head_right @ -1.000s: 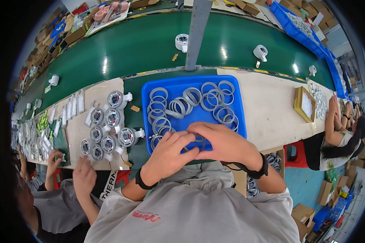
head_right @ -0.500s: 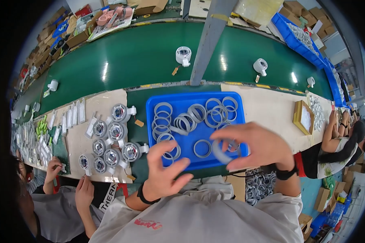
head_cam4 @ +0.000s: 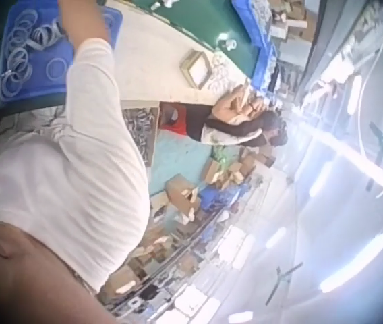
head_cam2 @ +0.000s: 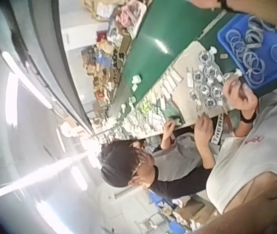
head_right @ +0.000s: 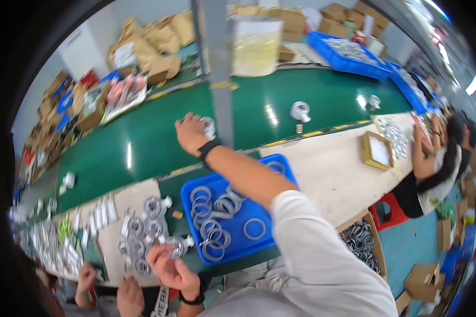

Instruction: Assembling electronic modules by attaching plastic rings and components.

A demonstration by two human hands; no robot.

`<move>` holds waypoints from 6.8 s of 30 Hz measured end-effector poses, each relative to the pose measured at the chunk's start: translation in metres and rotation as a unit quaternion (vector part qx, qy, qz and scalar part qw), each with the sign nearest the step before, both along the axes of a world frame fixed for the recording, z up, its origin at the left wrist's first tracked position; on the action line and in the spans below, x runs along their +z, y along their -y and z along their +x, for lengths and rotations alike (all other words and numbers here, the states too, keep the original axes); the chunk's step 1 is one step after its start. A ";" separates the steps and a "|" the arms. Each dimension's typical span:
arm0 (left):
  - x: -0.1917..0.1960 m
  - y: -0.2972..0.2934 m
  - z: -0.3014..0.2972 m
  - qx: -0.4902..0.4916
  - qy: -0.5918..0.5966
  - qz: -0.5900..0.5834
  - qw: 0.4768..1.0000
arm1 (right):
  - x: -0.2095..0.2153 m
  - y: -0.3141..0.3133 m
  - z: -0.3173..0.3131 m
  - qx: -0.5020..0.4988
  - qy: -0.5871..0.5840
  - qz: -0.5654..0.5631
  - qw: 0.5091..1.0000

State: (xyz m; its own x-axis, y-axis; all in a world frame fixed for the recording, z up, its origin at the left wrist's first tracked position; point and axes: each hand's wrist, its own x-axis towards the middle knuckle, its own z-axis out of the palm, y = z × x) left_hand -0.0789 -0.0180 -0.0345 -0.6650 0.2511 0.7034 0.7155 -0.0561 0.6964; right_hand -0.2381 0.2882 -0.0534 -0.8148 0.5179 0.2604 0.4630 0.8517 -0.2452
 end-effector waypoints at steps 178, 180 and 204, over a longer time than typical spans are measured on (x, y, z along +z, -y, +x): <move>-0.002 -0.054 0.070 -0.219 0.070 -0.072 0.971 | 0.148 -0.093 0.253 0.069 0.104 -0.095 0.988; 0.000 -0.054 0.068 -0.213 0.071 -0.062 0.972 | 0.115 -0.124 0.202 0.023 0.136 -0.047 0.989; 0.032 -0.079 0.079 -0.422 0.246 -0.177 0.855 | 0.151 0.063 0.345 0.369 0.078 -0.210 0.902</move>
